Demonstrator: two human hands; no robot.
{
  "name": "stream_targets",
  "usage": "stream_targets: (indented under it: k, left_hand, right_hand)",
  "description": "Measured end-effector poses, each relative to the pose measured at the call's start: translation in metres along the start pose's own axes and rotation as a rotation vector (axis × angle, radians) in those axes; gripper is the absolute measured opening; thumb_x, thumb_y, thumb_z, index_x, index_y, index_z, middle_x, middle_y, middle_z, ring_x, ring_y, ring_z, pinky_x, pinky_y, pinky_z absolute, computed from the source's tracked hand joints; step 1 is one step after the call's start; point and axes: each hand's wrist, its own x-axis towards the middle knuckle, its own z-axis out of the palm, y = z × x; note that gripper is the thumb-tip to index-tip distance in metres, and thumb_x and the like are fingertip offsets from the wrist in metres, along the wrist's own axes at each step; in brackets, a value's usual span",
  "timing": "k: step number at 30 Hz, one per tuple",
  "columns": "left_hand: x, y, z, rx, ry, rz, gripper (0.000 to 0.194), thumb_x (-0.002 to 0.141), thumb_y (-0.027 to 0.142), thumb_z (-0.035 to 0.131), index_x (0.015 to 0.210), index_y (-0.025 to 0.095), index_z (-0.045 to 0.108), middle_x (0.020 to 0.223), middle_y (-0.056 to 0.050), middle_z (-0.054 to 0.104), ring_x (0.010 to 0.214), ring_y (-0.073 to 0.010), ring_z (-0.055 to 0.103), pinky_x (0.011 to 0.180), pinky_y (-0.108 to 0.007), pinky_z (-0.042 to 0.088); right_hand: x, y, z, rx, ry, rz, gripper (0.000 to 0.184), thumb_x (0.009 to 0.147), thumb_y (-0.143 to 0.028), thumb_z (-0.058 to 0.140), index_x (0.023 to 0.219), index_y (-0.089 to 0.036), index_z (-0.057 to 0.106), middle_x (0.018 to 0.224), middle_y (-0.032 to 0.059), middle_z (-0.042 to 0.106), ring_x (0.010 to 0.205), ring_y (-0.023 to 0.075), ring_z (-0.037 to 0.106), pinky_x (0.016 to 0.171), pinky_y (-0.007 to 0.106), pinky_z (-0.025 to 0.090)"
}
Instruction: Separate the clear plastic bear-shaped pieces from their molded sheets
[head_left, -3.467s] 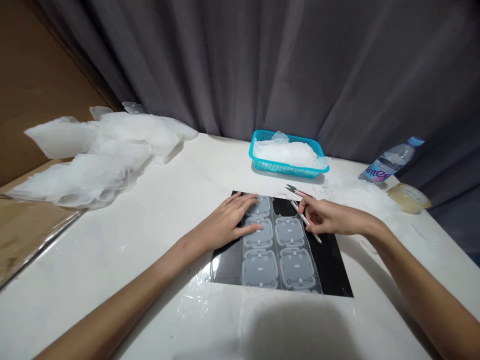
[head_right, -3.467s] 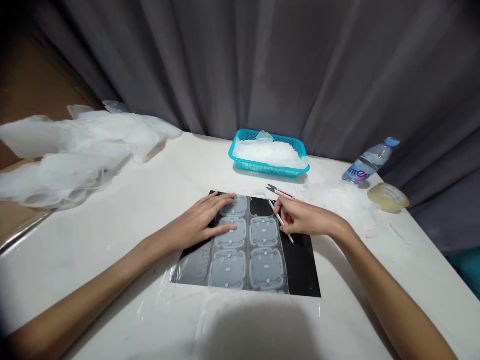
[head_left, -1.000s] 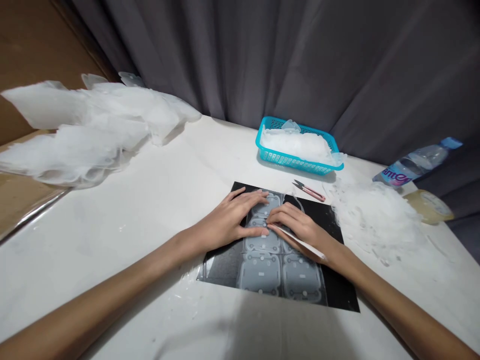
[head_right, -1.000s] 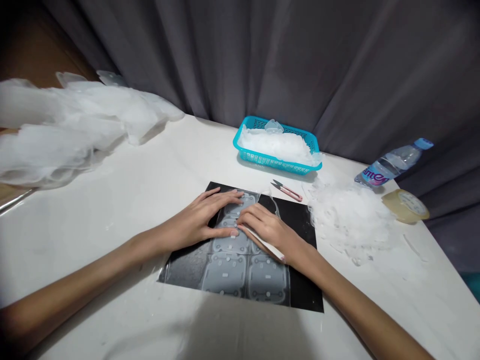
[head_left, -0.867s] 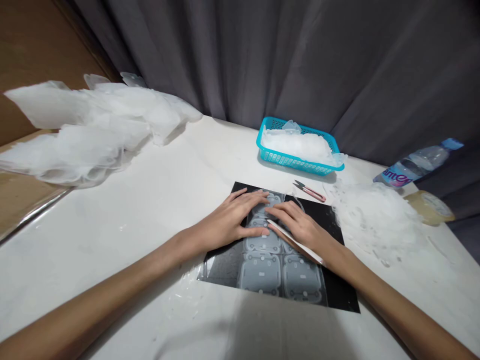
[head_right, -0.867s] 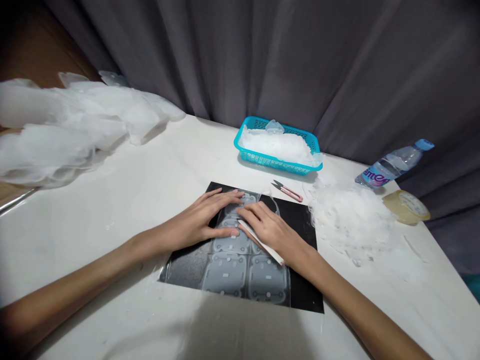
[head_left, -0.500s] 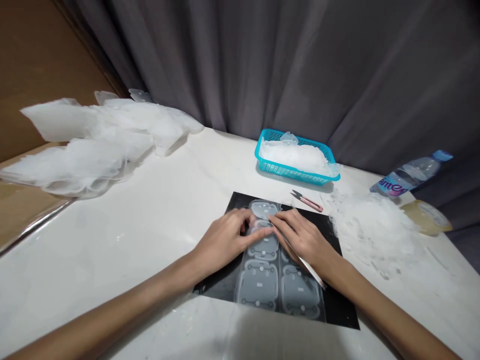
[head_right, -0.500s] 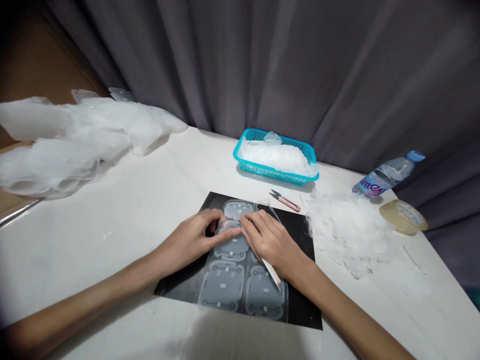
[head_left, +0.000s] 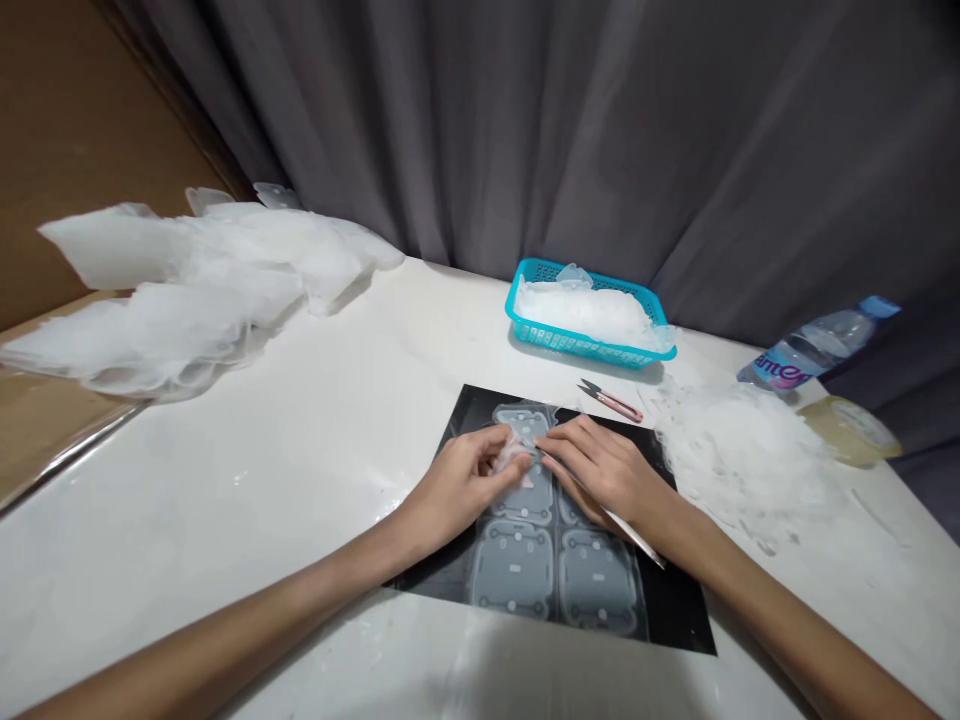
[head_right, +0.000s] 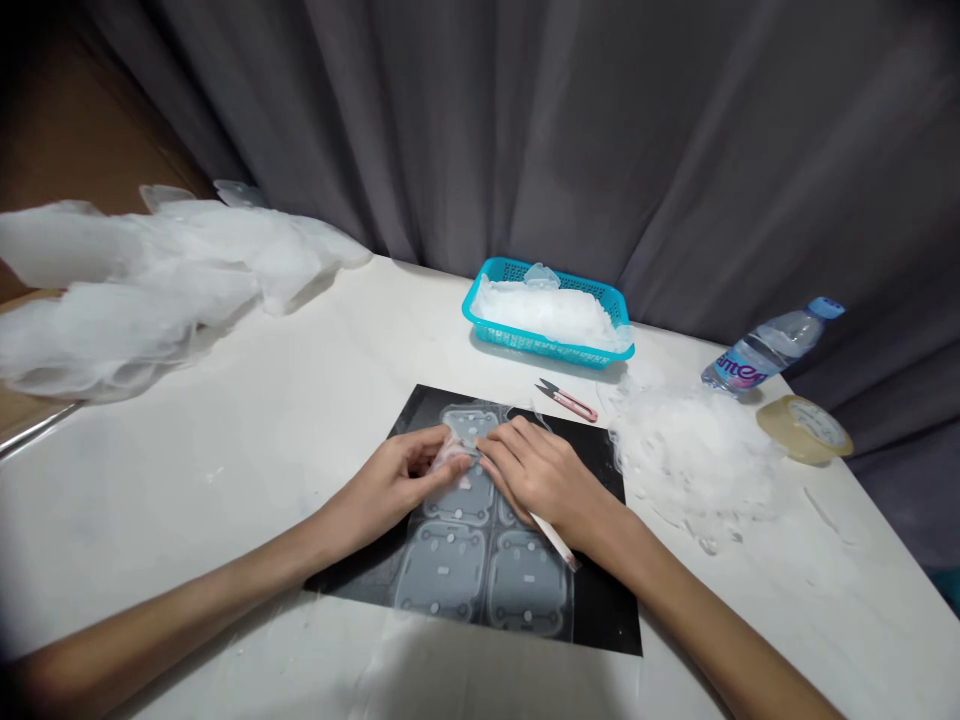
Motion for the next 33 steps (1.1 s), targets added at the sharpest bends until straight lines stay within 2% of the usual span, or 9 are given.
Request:
stream_targets:
  k: [2,5,8,14,17,19,24,29,33]
  left_hand:
    - [-0.001,0.001,-0.001,0.027,-0.019,-0.013,0.038,0.093,0.043,0.057,0.069,0.021,0.037,0.065,0.007,0.033,0.062,-0.0118,0.032,0.058,-0.027,0.025]
    - [-0.003,0.002,-0.004,0.050,-0.059,-0.042,0.037,0.092,0.039,0.058,0.067,0.021,0.036,0.064,0.007,0.033,0.061,-0.0116,0.031,0.057,-0.027,0.024]
    - [-0.003,0.001,-0.008,0.042,-0.100,-0.055,0.038,0.094,0.041,0.058,0.069,0.021,0.038,0.065,0.007,0.035,0.061,-0.0115,0.032,0.058,-0.027,0.025]
    - [0.004,-0.004,-0.016,0.104,0.027,-0.002,0.038,0.095,0.056,0.064,0.088,0.020,0.054,0.078,0.002,0.054,0.070,-0.0153,0.052,0.064,-0.028,0.041]
    - [0.006,-0.001,-0.021,0.251,0.252,0.187,0.065,0.083,0.057,0.081,0.129,0.022,0.052,0.116,-0.008,0.062,0.103,-0.0243,0.061,0.089,-0.037,0.050]
    - [0.005,0.002,-0.022,0.356,0.188,0.375,0.074,0.086,0.051,0.082,0.144,0.026,0.044,0.136,-0.011,0.059,0.121,-0.0275,0.058,0.102,-0.041,0.046]
    - [0.001,0.006,-0.022,0.388,-0.056,0.618,0.015,0.107,0.023,0.055,0.119,0.024,0.064,0.114,-0.004,0.073,0.107,-0.0220,0.065,0.095,-0.038,0.044]
    - [-0.001,0.009,-0.024,0.247,-0.067,0.702,0.013,0.107,0.024,0.056,0.114,0.022,0.067,0.111,-0.005,0.075,0.106,-0.0206,0.068,0.096,-0.037,0.044]
    - [-0.001,0.010,-0.024,0.232,-0.051,0.694,0.012,0.105,0.024,0.059,0.114,0.021,0.068,0.110,-0.005,0.076,0.105,-0.0205,0.068,0.095,-0.037,0.045]
  right_hand:
    - [0.000,0.020,-0.003,0.057,0.050,0.093,0.017,0.105,-0.019,0.052,0.114,-0.016,0.066,0.103,0.0109,0.074,0.097,0.0240,0.066,0.086,0.038,0.056]
    - [-0.005,0.057,-0.015,0.154,0.271,0.482,0.017,0.104,-0.026,0.054,0.097,-0.021,0.068,0.098,0.0074,0.073,0.094,0.0235,0.067,0.086,0.039,0.054]
    - [-0.011,0.075,-0.030,0.285,0.296,0.671,0.017,0.102,-0.033,0.059,0.097,-0.022,0.071,0.100,0.0055,0.072,0.093,0.0226,0.067,0.083,0.037,0.052]
    - [0.001,0.047,-0.056,0.489,0.104,0.571,0.017,0.102,-0.033,0.061,0.104,-0.024,0.074,0.107,0.0048,0.073,0.101,0.0219,0.068,0.088,0.035,0.051]
    - [0.012,0.026,-0.065,0.527,-0.023,0.467,0.016,0.102,-0.029,0.061,0.106,-0.023,0.075,0.104,0.0048,0.074,0.100,0.0210,0.067,0.091,0.035,0.051]
    - [0.016,0.014,-0.069,0.566,-0.118,0.404,0.017,0.102,-0.029,0.062,0.110,-0.024,0.076,0.103,0.0045,0.073,0.101,0.0202,0.066,0.091,0.035,0.052]
    - [0.016,-0.001,-0.079,0.654,-0.219,0.392,0.029,0.102,-0.031,0.064,0.131,-0.030,0.070,0.093,0.0000,0.072,0.083,0.0158,0.068,0.081,0.031,0.055]
    - [0.009,0.005,-0.075,0.410,0.056,0.311,0.021,0.104,-0.021,0.056,0.117,-0.024,0.072,0.098,0.0047,0.071,0.087,0.0185,0.067,0.080,0.033,0.054]
    - [0.003,0.008,-0.052,0.252,-0.038,0.156,0.022,0.105,-0.019,0.053,0.122,-0.019,0.067,0.101,0.0097,0.069,0.092,0.0224,0.066,0.085,0.039,0.055]
